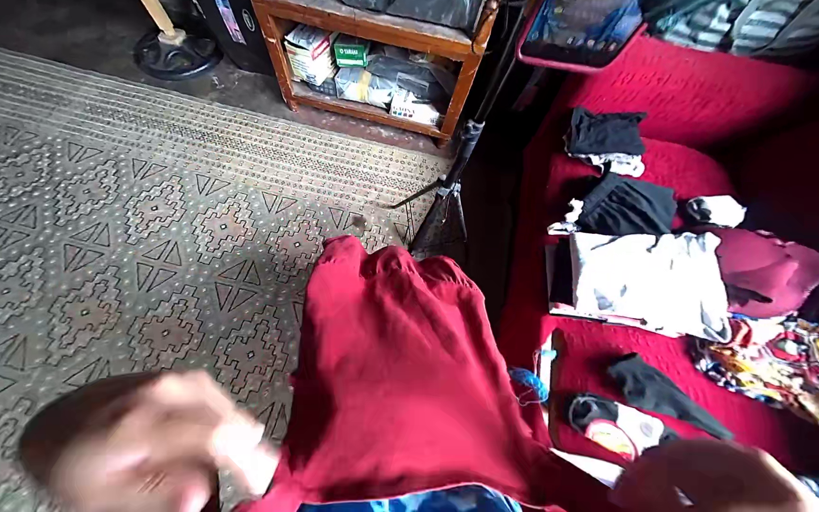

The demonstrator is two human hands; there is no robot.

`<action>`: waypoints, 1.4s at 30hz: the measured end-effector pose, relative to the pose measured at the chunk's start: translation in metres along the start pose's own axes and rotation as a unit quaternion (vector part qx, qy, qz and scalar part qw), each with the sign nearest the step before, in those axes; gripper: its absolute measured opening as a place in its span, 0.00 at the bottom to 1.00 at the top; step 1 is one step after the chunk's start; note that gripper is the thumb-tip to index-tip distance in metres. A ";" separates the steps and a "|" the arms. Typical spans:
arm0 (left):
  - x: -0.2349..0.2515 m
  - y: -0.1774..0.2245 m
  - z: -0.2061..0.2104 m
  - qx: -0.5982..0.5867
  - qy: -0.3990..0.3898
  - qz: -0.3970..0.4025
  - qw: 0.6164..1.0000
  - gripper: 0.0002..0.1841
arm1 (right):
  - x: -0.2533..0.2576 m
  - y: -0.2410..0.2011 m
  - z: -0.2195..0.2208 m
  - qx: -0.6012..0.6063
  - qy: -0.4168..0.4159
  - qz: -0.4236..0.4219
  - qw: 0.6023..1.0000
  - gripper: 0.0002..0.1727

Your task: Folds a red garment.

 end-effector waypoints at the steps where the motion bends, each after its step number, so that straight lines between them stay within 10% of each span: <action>1: 0.008 -0.024 -0.003 0.072 0.030 -0.081 0.994 0.19 | 0.002 0.013 -0.002 -0.158 0.013 0.106 0.982 0.26; 3: 0.012 -0.096 -0.007 0.235 0.143 -0.291 0.916 0.20 | 0.013 0.056 0.005 -0.428 0.027 0.368 0.825 0.32; 5: -0.003 -0.174 0.004 0.257 0.133 -0.450 0.845 0.26 | 0.010 0.109 0.017 -0.443 -0.001 0.531 0.722 0.26; 10: -0.055 -0.230 0.089 0.142 -0.089 -0.543 0.823 0.29 | -0.024 0.185 0.080 -0.239 -0.100 0.504 0.824 0.27; 16: -0.091 -0.231 0.109 0.003 0.070 -0.521 0.851 0.39 | -0.032 0.191 0.103 -0.223 0.054 0.413 0.881 0.26; 22: -0.093 -0.217 0.099 -0.045 -0.031 -0.447 0.893 0.28 | -0.025 0.194 0.104 -0.215 0.025 0.375 0.901 0.18; 26: -0.075 -0.225 0.095 0.031 0.099 -0.369 0.924 0.12 | -0.022 0.194 0.094 -0.225 0.035 0.315 0.921 0.05; 42: 0.016 -0.165 0.004 0.039 0.393 -0.168 0.903 0.18 | -0.010 0.159 0.014 0.073 0.426 0.202 0.879 0.08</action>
Point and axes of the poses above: each hand's wrist, its own x-axis towards the middle knuckle, its own z-axis out of the palm, y = z × x, the point moved 5 cm from there along x, towards the middle knuckle, and after that the axes turned 4 degrees about y, right-handed, at the moved point
